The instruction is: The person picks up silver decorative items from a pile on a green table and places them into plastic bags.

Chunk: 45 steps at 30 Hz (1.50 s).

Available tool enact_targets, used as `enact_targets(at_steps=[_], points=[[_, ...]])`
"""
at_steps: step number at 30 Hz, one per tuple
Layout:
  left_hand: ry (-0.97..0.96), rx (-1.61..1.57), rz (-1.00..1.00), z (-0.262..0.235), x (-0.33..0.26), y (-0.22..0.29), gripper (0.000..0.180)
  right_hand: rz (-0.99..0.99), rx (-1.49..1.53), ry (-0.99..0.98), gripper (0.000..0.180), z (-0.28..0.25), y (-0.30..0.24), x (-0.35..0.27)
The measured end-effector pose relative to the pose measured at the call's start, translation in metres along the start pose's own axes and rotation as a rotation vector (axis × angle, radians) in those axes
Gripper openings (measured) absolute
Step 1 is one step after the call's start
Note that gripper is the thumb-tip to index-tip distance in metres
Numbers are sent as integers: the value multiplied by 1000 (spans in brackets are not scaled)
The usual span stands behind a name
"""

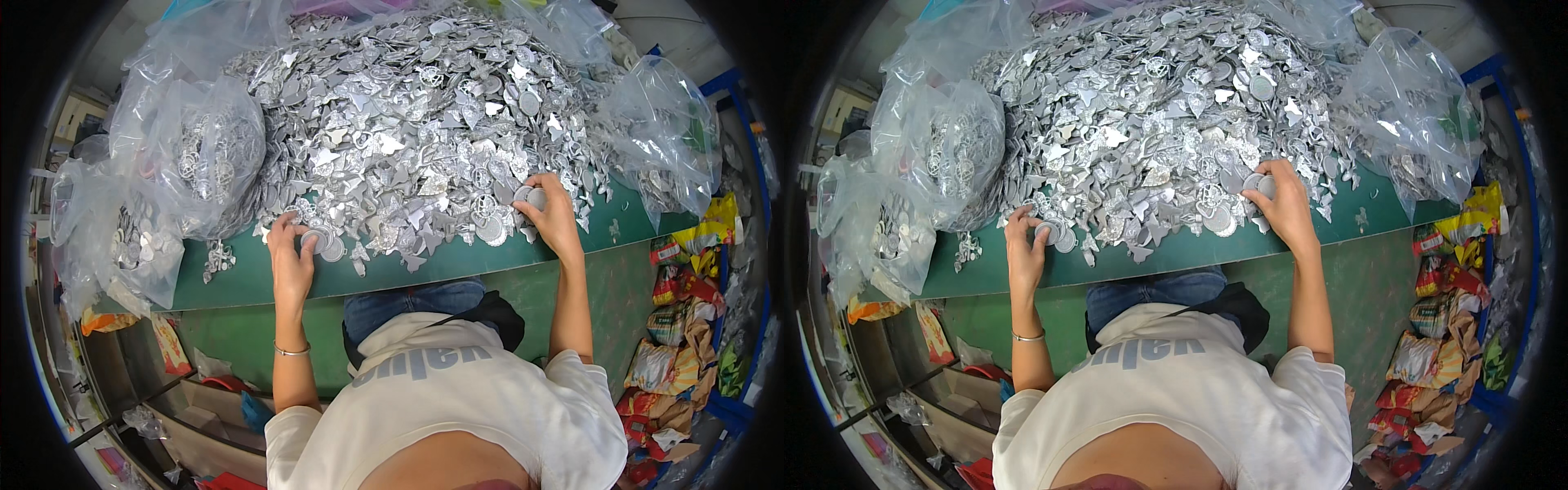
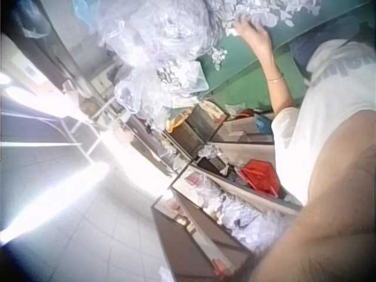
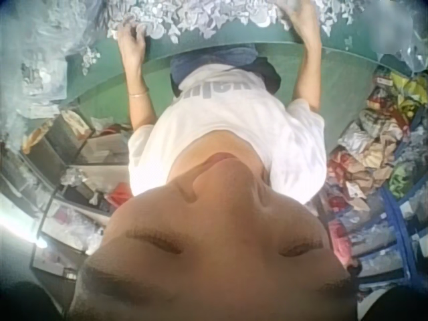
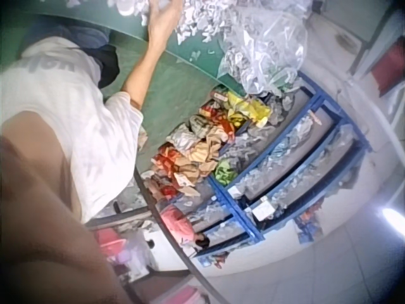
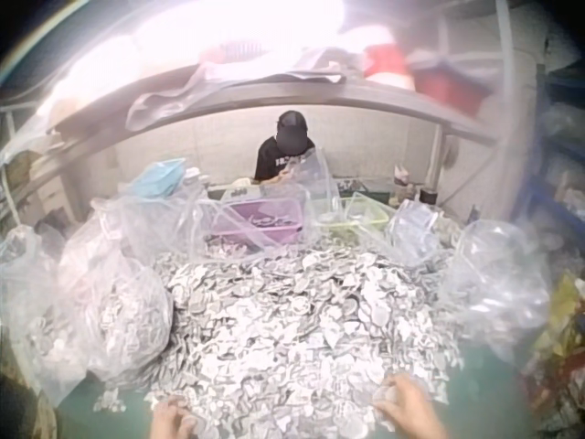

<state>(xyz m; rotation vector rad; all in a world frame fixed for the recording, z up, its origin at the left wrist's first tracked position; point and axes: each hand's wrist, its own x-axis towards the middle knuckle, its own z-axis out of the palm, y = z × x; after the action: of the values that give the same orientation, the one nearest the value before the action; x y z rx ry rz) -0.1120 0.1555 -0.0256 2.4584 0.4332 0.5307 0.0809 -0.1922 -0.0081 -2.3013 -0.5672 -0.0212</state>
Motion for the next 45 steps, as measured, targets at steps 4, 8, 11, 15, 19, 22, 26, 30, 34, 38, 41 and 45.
enact_targets(at_steps=[4,8,11,15,19,22,26,30,34,38,41,45], points=[[-138,-27,-134,-1,-1,10,17,81,272,85,24,-1,18,-4],[-75,96,-32,5,-6,21,22,500,1185,32,16,-8,23,-7],[-24,181,19,8,-6,30,22,598,1786,18,18,-6,15,-2],[-23,165,-8,10,-10,30,22,680,1956,-30,17,-2,2,-8],[63,51,-50,13,-12,31,21,547,1665,-262,18,8,3,-27],[76,-7,-88,19,-15,25,20,670,1635,-290,18,10,-8,-34],[108,-187,-237,25,-18,13,19,588,1540,-253,27,14,-14,-43],[148,-633,-335,20,-16,2,21,544,1432,-175,35,10,-34,-45],[86,-1299,-573,7,-16,10,32,436,1188,-186,36,11,-26,-50],[-79,-1431,-674,2,-17,24,39,404,500,-98,23,19,-31,-54],[-141,-1194,-649,1,-25,21,32,230,129,14,26,35,-29,-52],[-117,-343,-369,5,-34,18,38,60,-54,128,29,47,-39,-48]])
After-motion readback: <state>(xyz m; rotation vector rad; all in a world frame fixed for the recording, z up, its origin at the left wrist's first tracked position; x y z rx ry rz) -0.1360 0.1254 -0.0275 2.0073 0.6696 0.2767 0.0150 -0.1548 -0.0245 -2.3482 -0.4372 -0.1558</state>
